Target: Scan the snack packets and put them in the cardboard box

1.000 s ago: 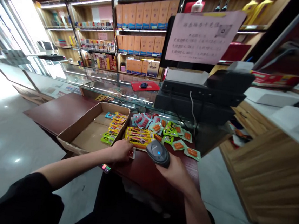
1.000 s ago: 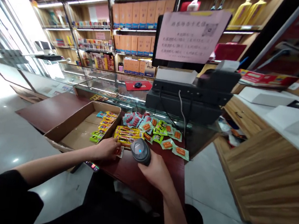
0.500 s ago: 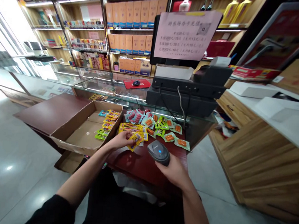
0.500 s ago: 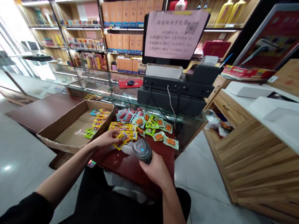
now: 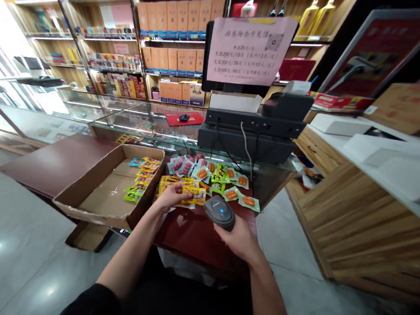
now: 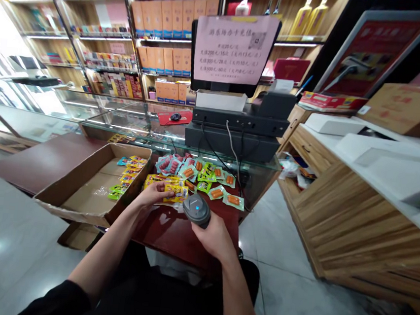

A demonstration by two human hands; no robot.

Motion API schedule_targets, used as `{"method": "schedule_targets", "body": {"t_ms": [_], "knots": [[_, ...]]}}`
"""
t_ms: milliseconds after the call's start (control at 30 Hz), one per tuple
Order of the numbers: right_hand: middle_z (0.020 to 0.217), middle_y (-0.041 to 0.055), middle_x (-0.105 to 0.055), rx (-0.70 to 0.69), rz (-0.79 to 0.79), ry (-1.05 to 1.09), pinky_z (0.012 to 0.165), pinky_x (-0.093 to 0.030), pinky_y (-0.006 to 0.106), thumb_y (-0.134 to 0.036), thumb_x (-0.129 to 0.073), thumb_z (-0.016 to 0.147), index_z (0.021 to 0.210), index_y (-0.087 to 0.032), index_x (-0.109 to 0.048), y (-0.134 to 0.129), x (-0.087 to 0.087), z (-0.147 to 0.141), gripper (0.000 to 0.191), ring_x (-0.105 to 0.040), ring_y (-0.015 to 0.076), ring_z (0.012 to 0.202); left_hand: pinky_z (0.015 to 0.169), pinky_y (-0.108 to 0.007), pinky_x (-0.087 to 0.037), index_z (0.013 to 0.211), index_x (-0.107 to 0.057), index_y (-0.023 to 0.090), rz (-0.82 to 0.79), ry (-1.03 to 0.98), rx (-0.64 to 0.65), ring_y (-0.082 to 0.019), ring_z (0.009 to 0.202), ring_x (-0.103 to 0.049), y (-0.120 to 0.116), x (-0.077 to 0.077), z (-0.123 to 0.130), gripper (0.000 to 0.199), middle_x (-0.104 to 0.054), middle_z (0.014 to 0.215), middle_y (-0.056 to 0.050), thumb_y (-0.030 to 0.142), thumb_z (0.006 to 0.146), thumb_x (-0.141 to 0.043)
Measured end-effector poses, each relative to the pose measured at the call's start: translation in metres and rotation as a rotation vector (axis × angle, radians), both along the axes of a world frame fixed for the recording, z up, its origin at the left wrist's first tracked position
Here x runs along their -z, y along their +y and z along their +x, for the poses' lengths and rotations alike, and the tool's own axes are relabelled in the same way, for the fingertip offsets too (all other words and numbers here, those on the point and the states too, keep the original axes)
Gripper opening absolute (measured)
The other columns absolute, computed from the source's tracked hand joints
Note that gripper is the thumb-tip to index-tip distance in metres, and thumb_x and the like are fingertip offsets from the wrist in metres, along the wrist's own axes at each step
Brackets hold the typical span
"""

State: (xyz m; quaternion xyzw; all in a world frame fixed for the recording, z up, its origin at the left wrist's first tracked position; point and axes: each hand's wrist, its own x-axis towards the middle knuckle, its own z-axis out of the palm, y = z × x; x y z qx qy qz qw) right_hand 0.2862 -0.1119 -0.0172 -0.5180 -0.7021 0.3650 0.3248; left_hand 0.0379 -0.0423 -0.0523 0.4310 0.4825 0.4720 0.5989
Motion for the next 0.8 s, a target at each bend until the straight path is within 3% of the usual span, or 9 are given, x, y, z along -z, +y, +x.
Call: {"method": "schedule_targets", "body": {"t_ms": [200,433,633,800], "knots": [[0.099,0.0096,-0.075,0.017,0.014,-0.004,0.086,-0.053,0.037,-0.029,-0.063,0.076,0.110,-0.016,-0.067,0.006,0.004,-0.002,0.036,-0.069,0.0263,0.097,0.071,-0.030,-0.052,0.080,-0.064,0.012,0.026,0.012,-0.031,-0.015,0.069,-0.067,0.007,0.009,0.001,0.055,-0.071,0.076,-0.004,0.041,0.043,-0.092],[0.072,0.0050,-0.073,0.024,-0.023,-0.029,0.070,-0.054,0.033,-0.033,-0.060,0.079,0.105,-0.015,-0.069,0.005,0.002,-0.002,0.032,-0.071,0.0236,0.074,0.062,-0.024,-0.049,0.073,-0.059,0.014,0.024,0.096,-0.019,-0.012,0.062,-0.064,0.004,0.000,0.002,0.048,-0.069,0.070,-0.001,0.040,0.047,-0.090],[0.083,0.0073,-0.075,0.030,0.012,-0.006,0.069,-0.055,0.032,-0.033,-0.063,0.076,0.104,-0.015,-0.070,0.005,0.000,-0.002,0.033,-0.070,0.0224,0.074,0.071,-0.029,-0.053,0.081,-0.065,0.012,0.017,0.048,0.017,-0.015,0.071,-0.068,0.004,0.000,0.004,0.050,-0.073,0.080,-0.006,0.041,0.049,-0.090],[0.071,0.0055,-0.073,0.028,-0.002,0.028,0.068,-0.056,0.033,-0.033,-0.064,0.075,0.104,-0.014,-0.070,0.005,0.000,-0.005,0.035,-0.071,0.0239,0.073,0.072,-0.029,-0.053,0.081,-0.065,0.013,0.027,0.063,0.005,-0.016,0.072,-0.068,0.000,-0.004,0.001,0.051,-0.073,0.082,-0.006,0.043,0.047,-0.090]]}}
